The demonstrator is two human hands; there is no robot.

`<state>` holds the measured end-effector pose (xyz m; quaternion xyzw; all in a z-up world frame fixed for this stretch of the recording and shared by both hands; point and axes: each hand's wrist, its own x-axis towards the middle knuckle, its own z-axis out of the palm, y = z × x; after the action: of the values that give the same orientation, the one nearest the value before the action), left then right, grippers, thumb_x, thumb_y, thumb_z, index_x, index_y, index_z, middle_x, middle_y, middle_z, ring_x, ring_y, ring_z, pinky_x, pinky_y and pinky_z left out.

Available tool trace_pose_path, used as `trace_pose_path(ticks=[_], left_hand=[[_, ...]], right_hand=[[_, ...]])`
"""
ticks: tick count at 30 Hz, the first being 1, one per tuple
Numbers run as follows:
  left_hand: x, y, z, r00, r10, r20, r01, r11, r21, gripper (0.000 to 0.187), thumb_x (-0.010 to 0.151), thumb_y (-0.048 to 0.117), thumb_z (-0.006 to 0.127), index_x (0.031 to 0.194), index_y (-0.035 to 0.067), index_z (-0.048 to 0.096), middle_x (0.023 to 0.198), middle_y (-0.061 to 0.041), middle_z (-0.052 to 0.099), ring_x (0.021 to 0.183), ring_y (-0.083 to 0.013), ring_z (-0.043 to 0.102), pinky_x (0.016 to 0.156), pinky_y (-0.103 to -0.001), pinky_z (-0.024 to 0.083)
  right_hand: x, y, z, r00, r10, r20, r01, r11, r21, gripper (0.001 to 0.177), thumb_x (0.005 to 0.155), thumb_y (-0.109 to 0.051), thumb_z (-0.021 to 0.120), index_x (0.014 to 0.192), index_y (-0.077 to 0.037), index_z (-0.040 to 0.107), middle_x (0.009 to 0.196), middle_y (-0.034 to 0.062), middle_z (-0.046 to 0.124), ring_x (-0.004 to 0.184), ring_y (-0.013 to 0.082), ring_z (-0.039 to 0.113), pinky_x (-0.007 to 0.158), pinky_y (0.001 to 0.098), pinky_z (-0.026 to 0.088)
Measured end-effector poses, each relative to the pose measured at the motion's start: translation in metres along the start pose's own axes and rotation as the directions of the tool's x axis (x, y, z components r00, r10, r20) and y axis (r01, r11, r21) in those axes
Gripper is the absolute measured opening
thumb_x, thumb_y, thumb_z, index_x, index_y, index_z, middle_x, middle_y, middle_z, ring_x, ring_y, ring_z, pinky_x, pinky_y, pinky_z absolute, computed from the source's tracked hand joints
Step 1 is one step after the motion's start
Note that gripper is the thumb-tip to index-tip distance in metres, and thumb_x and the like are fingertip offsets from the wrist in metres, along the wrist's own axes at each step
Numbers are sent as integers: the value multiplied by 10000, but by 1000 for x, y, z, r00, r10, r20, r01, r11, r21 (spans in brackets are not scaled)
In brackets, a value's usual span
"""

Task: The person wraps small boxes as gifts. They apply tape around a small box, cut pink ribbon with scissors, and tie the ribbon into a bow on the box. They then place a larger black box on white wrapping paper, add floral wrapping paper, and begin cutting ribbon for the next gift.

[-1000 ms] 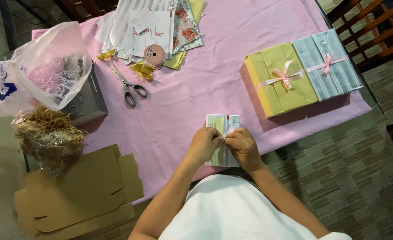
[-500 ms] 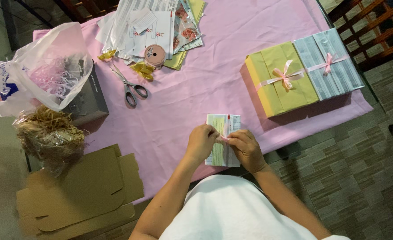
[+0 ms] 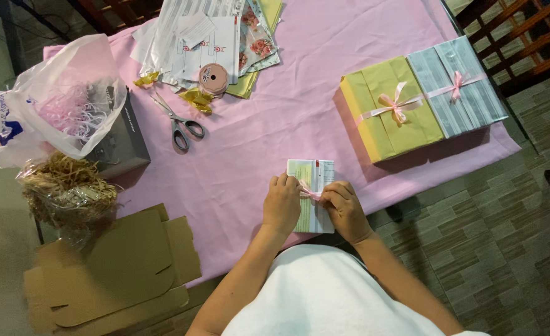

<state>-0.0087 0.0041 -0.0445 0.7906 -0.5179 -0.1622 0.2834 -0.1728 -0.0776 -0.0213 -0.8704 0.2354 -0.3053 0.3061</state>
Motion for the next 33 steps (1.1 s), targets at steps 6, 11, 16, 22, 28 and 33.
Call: trace_pose_path(ticks=[6, 11, 16, 22, 28, 33], left_hand=[[1, -3, 1, 996, 60, -68, -64, 997, -51, 131, 937, 145, 661, 999, 56, 587, 1105, -126, 610, 1005, -346, 566, 835, -420, 532], [-1, -33, -10, 996, -92, 6, 85, 889, -450, 287, 939, 157, 649, 1209, 67, 607, 1127, -74, 607, 907, -247, 610, 768, -357, 559], [-23, -64, -6, 929, -356, 106, 322, 631, -706, 439, 971, 172, 654, 1370, 56, 511, 1199, -113, 569, 950, -165, 574, 782, -333, 535], [-51, -52, 16, 913, -124, 390, 409, 270, -872, 602, 908, 86, 656, 1464, 33, 428, 1362, -97, 573, 1229, -194, 577, 1035, -325, 495], [-43, -47, 5, 913, -35, 407, 402, 253, -880, 655, 918, 84, 659, 1510, 30, 383, 1407, -147, 495, 1276, -229, 539, 1081, -393, 477], [0, -39, -11, 959, 126, 253, 197, 345, -918, 754, 858, 76, 713, 1521, 36, 356, 1463, -132, 490, 1345, -222, 508, 1120, -379, 447]], right_hand=[[6, -6, -3, 1000, 9, 12, -9, 1000, -16, 188, 771, 54, 746, 896, -47, 649, 1023, 59, 638, 1047, 273, 594, 924, 364, 502], [-9, -7, -8, 998, 7, -63, -9, 999, -35, 386, 735, -24, 785, 1095, -90, 660, 1215, 137, 578, 1162, 334, 560, 984, 394, 474], [-50, 11, 0, 638, 770, 1, -693, 574, 436, 534, 841, -103, 729, 1337, -118, 532, 1203, 30, 622, 1091, 171, 624, 872, 354, 545], [-71, -5, 38, 342, 877, 337, -797, 81, 598, 450, 920, -231, 679, 1318, -101, 514, 1224, 69, 606, 1003, 109, 609, 774, 259, 503], [-59, -32, 34, 362, 870, 336, -705, 20, 709, 557, 839, -79, 736, 1314, -37, 447, 1238, 119, 600, 875, 196, 545, 650, 309, 428], [-25, -36, 22, 541, 828, 147, -474, 156, 867, 660, 776, 3, 743, 1335, -30, 394, 1249, 137, 526, 1109, 210, 584, 905, 353, 519]])
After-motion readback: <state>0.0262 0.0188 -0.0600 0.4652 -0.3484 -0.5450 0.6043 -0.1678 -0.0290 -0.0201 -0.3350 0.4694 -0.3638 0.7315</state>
